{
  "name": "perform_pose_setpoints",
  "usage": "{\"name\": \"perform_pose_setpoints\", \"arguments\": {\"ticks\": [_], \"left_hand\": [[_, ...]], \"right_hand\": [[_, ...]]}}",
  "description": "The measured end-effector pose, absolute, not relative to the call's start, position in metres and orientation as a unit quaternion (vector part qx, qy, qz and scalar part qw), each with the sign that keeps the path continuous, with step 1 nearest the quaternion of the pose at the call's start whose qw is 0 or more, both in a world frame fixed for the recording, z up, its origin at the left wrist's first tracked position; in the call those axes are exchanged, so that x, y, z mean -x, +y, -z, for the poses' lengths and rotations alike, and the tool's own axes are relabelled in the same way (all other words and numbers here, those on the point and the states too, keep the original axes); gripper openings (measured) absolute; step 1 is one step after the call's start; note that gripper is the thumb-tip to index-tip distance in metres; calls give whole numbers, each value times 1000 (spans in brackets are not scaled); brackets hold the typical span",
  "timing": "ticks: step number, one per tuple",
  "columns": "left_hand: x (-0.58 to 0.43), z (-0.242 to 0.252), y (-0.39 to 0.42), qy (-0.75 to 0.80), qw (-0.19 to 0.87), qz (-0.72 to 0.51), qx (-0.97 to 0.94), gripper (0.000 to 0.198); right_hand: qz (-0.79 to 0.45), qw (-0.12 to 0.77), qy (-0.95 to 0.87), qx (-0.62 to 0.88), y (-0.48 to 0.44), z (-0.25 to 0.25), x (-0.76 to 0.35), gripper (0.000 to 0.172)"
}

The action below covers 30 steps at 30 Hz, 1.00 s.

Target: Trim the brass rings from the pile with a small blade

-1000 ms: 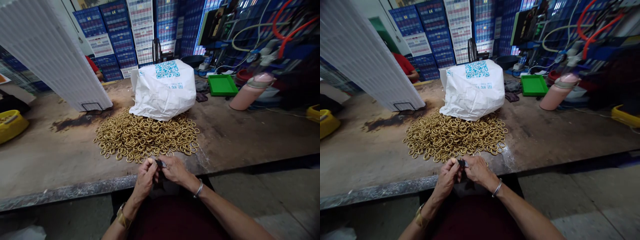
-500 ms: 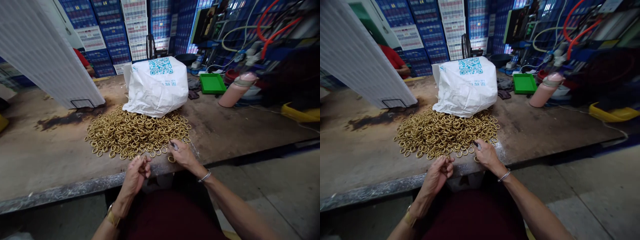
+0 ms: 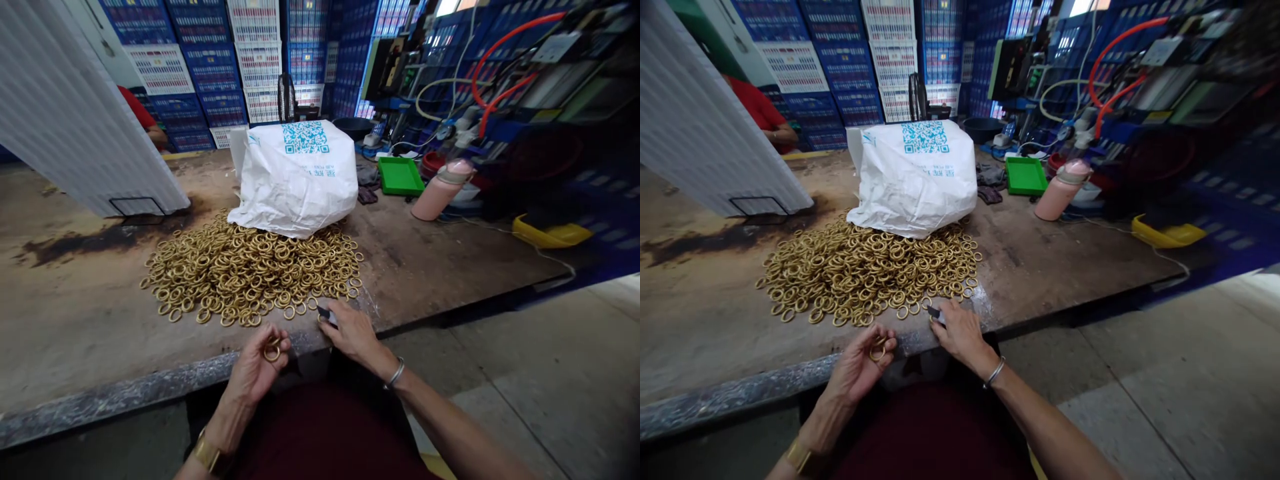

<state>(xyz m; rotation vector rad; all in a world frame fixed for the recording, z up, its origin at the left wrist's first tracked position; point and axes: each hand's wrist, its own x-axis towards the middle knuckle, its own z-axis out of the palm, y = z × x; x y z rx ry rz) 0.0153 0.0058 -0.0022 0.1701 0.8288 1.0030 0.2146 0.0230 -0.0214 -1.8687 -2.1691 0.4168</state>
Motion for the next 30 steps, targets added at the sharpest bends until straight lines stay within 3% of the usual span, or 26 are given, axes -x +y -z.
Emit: {"name": "perform_pose_setpoints", "arguments": {"ticks": [5,10,13,17,22,30], "left_hand": [[-24,7,2,406,758,-475,-185,19],[-23,8,5,462,659,-490,-335,24],[-19,7,6,493,620,-454,-407,26],[-19,5,5,508,596,-431,-448,27],[-21,6,5,516,598,-447,-420,24],[-20,8,5,544,606,-432,-388,27]], "right_hand": [[-218,187,-743,604,34,20,-201,9],[-467,312,-616,553,44,17,-178,3],[-619,326,-497,513,46,12,-167,7],[-716,309,-414,469,45,6,-161,17],[-713,304,-410,482,42,6,-159,27],[-533,329,-584,516,42,10,-154,20]]}}
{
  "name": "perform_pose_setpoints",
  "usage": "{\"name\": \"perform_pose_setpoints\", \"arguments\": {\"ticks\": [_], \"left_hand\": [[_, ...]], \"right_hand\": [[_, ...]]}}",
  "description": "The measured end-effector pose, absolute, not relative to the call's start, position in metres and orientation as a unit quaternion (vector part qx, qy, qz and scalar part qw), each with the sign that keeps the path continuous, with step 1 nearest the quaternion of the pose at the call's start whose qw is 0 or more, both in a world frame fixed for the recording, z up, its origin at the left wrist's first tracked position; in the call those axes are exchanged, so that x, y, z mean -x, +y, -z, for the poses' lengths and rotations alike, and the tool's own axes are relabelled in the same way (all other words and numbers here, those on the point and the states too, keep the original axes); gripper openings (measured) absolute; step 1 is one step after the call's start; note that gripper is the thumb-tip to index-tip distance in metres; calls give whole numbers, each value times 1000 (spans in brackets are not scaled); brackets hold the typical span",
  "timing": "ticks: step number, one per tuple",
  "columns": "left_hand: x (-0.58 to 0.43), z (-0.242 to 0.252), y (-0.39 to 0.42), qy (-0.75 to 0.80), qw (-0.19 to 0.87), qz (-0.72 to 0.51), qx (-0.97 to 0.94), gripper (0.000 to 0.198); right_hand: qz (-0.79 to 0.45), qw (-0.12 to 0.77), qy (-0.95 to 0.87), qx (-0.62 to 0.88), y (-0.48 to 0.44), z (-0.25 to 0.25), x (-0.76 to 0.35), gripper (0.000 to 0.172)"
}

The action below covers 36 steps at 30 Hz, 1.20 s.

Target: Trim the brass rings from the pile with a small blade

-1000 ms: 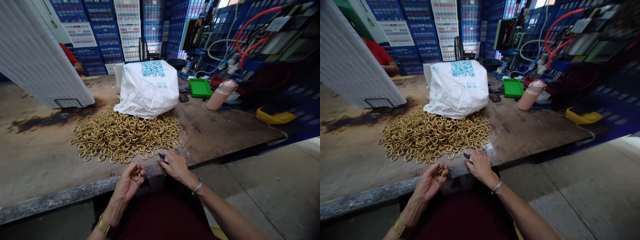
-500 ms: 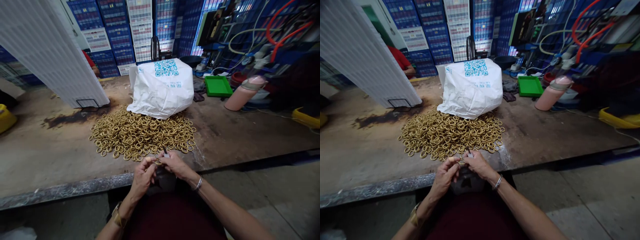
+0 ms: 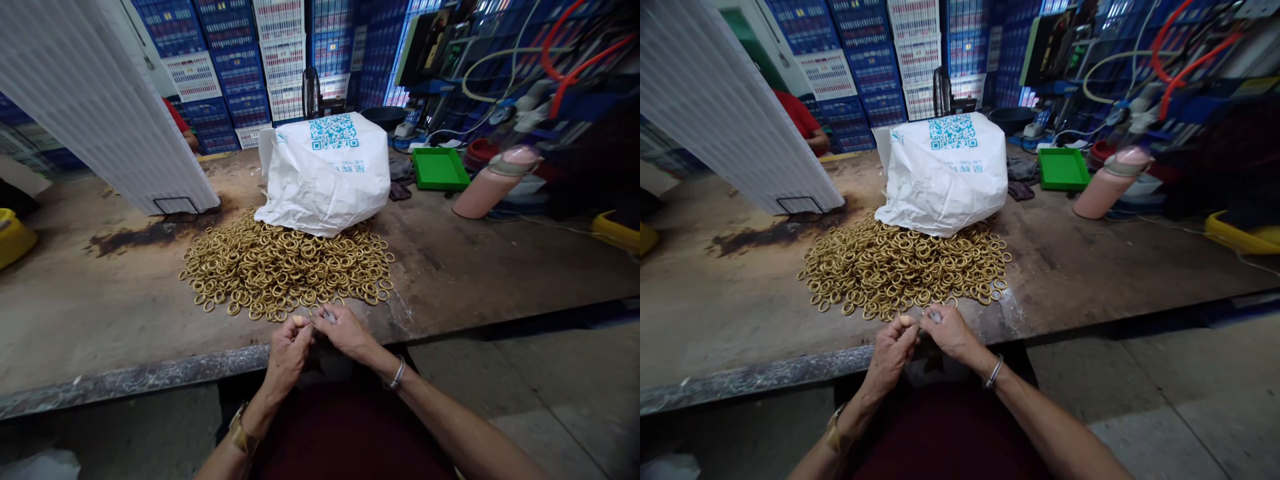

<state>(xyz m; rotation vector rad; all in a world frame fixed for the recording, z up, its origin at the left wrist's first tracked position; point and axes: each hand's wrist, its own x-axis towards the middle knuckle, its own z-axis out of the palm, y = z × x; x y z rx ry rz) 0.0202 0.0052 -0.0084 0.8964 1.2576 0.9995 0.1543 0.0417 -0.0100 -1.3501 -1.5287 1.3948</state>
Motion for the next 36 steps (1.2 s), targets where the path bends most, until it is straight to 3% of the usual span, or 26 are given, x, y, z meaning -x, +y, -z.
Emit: {"name": "perform_pose_setpoints", "arguments": {"ticks": [8,12,17,29,36], "left_hand": [[-20,1,1,440,715,-433,-328,27],[-22,0,1,463,694,-447,-322,29],[-21,5,1,493,653,-435,-377,31],[-21,-3,-2,539,598,-435,-404,34],[-21,-8,-15,425,714,-442,-337,28]], "right_hand": [[-608,304,-540,497,41,8,-155,24],[-450,314,-644,533,40,12,-160,19],[-318,218,-786,484,30,16,-163,12],[-251,140,-819,496,30,20,-160,16],[-177,126,-787,577,45,20,-168,17]]}}
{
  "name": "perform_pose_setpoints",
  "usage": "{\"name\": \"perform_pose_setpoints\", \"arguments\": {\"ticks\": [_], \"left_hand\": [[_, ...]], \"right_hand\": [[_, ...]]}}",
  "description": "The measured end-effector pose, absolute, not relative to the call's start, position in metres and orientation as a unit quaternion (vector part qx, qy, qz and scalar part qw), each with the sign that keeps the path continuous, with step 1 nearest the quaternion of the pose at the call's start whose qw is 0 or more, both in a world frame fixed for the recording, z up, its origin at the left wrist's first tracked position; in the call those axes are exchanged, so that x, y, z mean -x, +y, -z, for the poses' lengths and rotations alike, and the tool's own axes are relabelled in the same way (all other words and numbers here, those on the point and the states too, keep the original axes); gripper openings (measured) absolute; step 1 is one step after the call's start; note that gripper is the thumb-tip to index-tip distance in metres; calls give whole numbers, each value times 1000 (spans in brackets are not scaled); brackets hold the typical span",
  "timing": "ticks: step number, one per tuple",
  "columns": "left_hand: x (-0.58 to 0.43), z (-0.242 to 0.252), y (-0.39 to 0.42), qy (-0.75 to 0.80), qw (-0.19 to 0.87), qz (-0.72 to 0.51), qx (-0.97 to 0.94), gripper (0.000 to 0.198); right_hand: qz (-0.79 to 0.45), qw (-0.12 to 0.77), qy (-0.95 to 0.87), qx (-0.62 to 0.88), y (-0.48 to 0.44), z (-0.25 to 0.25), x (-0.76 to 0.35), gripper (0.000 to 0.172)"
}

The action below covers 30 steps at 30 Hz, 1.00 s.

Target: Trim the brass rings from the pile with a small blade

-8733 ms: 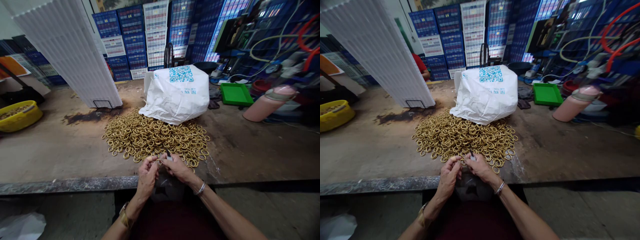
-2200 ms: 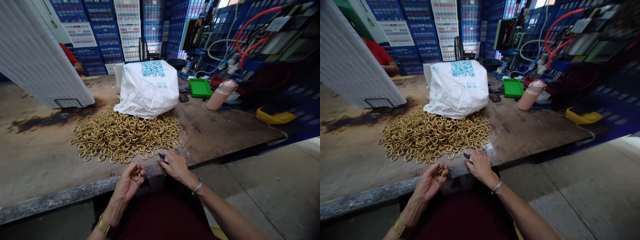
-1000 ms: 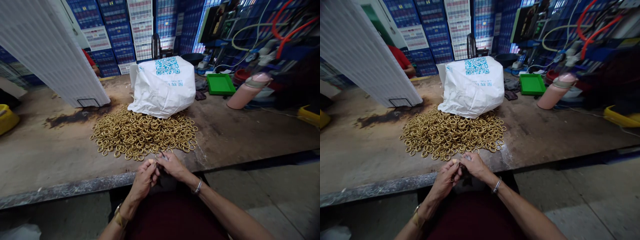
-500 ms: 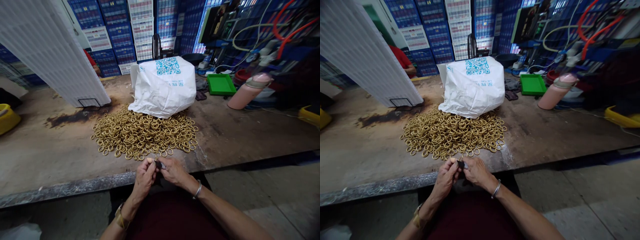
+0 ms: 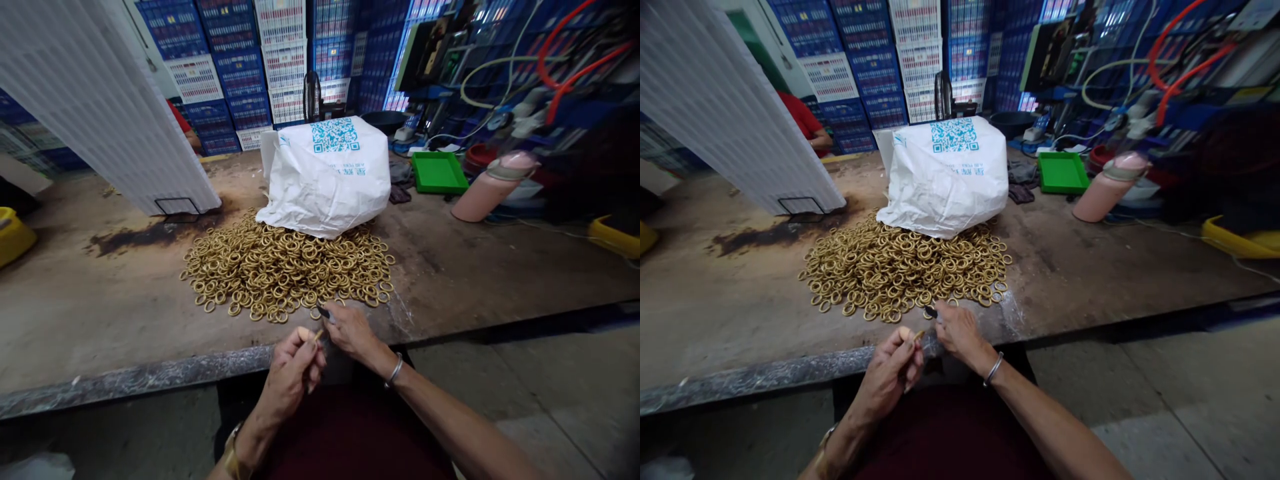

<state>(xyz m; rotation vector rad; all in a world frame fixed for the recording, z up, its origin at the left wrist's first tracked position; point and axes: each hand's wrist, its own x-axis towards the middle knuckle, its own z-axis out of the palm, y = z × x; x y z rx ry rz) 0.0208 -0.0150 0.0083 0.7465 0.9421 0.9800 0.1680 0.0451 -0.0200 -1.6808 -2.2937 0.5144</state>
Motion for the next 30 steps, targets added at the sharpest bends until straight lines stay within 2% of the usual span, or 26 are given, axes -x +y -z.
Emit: {"name": "perform_pose_setpoints", "arguments": {"ticks": [4,8,12,14,18,21,25,28,30], "left_hand": [[-19,0,-8,411,734,-484,-243,28],[-15,4,-4,412,731,-498,-219,25],[-10,3,-5,396,749,-500,-179,21],[-7,5,-4,377,768,-495,-150,25],[-5,10,-1,357,786,-496,-97,20],[-7,9,4,378,773,-502,-89,23],[-11,6,10,429,713,-520,-194,26],[-12,9,15,513,601,-518,-326,21],[-11,13,17,544,496,-522,-431,18]], "right_hand": [[-134,152,-773,601,55,14,-161,17],[-109,103,-789,596,63,8,-148,19],[-95,84,-794,594,67,11,-141,12],[-97,92,-797,589,68,15,-141,13],[-103,113,-794,589,69,18,-144,16],[-129,160,-789,579,71,18,-146,18],[-249,282,-732,568,74,13,-144,16],[-448,358,-615,541,74,5,-142,14],[-594,371,-509,500,71,-2,-141,14]]}}
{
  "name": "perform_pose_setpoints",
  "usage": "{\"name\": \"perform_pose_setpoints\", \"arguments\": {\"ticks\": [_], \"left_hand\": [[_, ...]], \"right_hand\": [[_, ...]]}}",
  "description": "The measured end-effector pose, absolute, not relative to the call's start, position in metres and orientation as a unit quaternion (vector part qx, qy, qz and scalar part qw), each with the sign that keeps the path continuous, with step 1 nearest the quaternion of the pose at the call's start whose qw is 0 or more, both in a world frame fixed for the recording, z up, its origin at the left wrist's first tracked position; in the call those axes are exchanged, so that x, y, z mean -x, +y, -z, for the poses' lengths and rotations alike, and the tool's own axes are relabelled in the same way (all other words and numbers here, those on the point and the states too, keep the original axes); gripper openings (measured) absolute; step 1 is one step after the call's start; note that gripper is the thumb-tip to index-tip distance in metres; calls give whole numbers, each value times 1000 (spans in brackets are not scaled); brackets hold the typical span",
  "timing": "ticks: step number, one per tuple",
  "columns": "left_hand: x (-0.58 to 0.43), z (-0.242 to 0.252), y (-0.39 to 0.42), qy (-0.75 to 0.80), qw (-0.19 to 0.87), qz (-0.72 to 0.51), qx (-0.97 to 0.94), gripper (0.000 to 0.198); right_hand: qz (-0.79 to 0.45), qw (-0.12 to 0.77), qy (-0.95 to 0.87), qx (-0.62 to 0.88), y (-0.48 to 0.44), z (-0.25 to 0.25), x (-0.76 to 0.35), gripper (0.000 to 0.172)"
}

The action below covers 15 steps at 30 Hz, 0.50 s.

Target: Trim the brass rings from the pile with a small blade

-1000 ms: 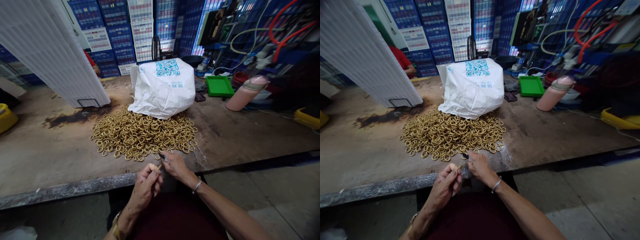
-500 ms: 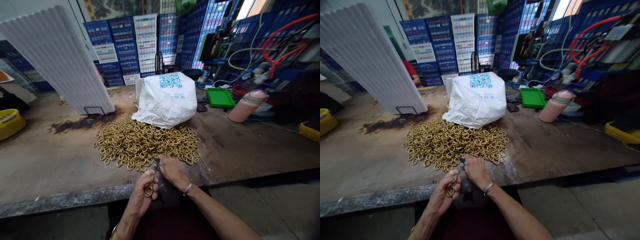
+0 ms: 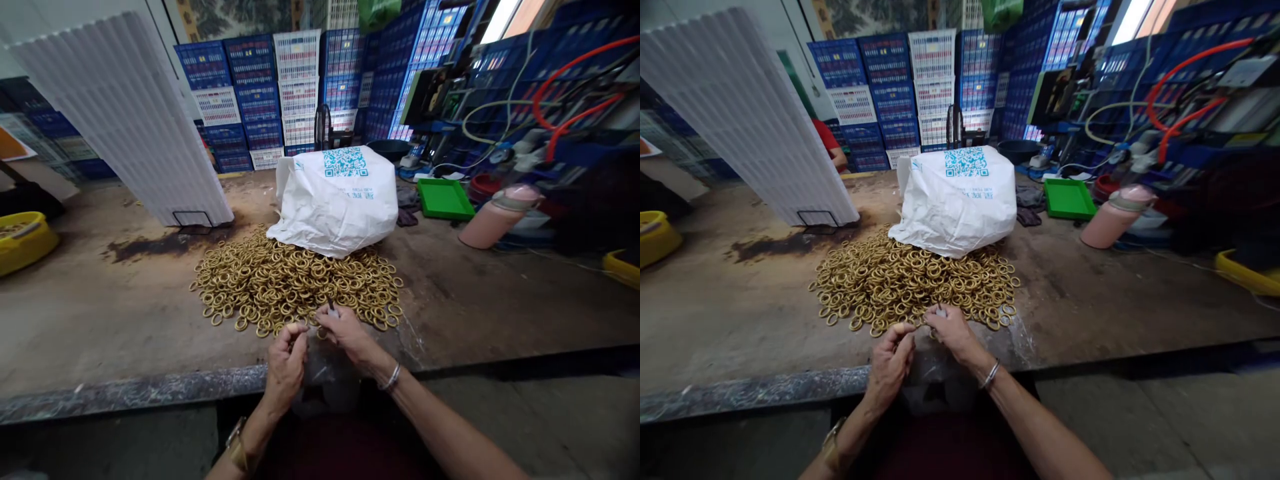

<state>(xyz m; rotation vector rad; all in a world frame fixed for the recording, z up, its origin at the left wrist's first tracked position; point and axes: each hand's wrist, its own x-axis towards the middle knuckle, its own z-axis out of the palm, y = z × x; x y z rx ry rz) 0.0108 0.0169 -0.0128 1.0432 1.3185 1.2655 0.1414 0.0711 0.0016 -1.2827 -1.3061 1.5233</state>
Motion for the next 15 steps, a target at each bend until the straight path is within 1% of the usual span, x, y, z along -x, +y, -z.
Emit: {"name": "perform_pose_setpoints", "arguments": {"ticks": [3,5,7,9,11,15], "left_hand": [[-8,18,20,522,334,-521,-587,18],[-6,21,21,495,251,-504,-662,21],[-4,24,21,472,198,-487,-708,23],[-4,26,22,454,173,-476,-733,23],[-3,27,22,445,173,-469,-743,22],[-4,27,21,458,237,-465,-719,18]], "right_hand": [[-737,352,-368,444,66,-8,-144,21],[-785,343,-307,415,63,-8,-147,22],[-816,337,-262,391,61,-6,-149,20],[-838,331,-225,372,59,-3,-149,18],[-851,325,-196,363,59,-1,-148,16],[-843,319,-207,381,57,-1,-146,17]]}}
